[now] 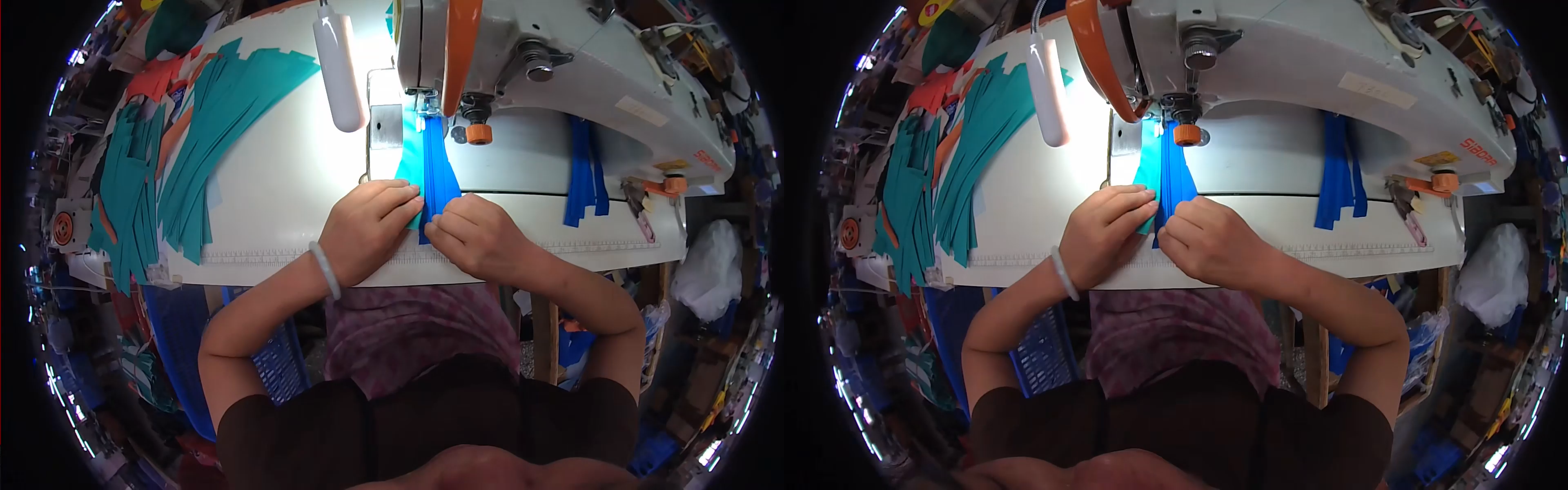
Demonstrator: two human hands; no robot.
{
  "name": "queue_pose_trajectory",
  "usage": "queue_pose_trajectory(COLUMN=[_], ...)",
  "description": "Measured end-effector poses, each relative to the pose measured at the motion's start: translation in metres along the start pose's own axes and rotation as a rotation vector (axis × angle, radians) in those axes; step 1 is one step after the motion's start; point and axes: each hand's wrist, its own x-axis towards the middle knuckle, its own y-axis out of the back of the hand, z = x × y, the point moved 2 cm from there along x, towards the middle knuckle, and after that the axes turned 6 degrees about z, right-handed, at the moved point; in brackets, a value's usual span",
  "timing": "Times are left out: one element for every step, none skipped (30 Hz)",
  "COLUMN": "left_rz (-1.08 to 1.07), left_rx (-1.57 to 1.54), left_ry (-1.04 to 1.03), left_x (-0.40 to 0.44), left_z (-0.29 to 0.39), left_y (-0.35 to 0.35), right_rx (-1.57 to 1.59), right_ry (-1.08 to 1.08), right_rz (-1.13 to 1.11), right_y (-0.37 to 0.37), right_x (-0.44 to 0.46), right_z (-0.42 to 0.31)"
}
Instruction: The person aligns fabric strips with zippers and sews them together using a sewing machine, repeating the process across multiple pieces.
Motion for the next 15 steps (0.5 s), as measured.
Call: queue_pose_trajectory(left_rz=[-0.018,-0.033,-0.047,-0.050,-0.042,-0.033,-0.024,-0.015,-0.014,-0.020,-0.024,-0.027,-0.028,-0.018,-0.005], left_rx=[0.008,0.016,0.023,0.022,0.044,0.067,0.089,0.112,0.110,0.113,0.115,0.118,0.123,0.122,0.129], left_ry=[-0.016,-0.034,-0.053,-0.051,-0.068,-0.084,-0.099,-0.113,-0.109,-0.117,-0.123,-0.129,-0.133,-0.125,-0.127], left_x=[-0.001,-0.001,-0.001,0.000,0.001,0.002,0.003,0.004,0.004,0.003,0.003,0.003,0.004,0.006,0.009], left_z=[0.000,-0.001,0.000,0.000,0.000,0.001,0.002,0.003,0.002,0.002,0.002,0.001,-0.001,-0.005,-0.008], left_y=[-0.002,-0.005,-0.007,-0.008,-0.008,-0.008,-0.008,-0.008,-0.008,-0.008,-0.008,-0.008,-0.008,-0.009,-0.008], right_rx=[-0.001,-0.005,-0.011,-0.009,0.001,0.012,0.023,0.035,0.037,0.056,0.074,0.093,0.111,0.112,0.111], right_ry=[0.012,0.025,0.039,0.036,0.034,0.033,0.031,0.030,0.031,0.020,0.008,0.000,-0.007,0.002,0.013], right_rz=[0.038,0.075,0.111,0.111,0.084,0.056,0.028,0.000,-0.003,-0.013,-0.023,-0.035,-0.047,-0.057,-0.048], right_y=[-0.002,-0.003,-0.002,-0.001,0.000,0.001,0.002,0.003,0.003,0.004,0.004,0.004,0.004,0.003,0.001], right_x=[0.001,0.002,0.003,0.003,0.003,0.003,0.003,0.003,0.003,0.003,0.003,0.003,0.004,0.006,0.009], right_z=[0.001,0.002,0.003,0.003,0.004,0.003,0.003,0.003,0.003,0.002,0.002,0.003,0.007,0.011,0.015])
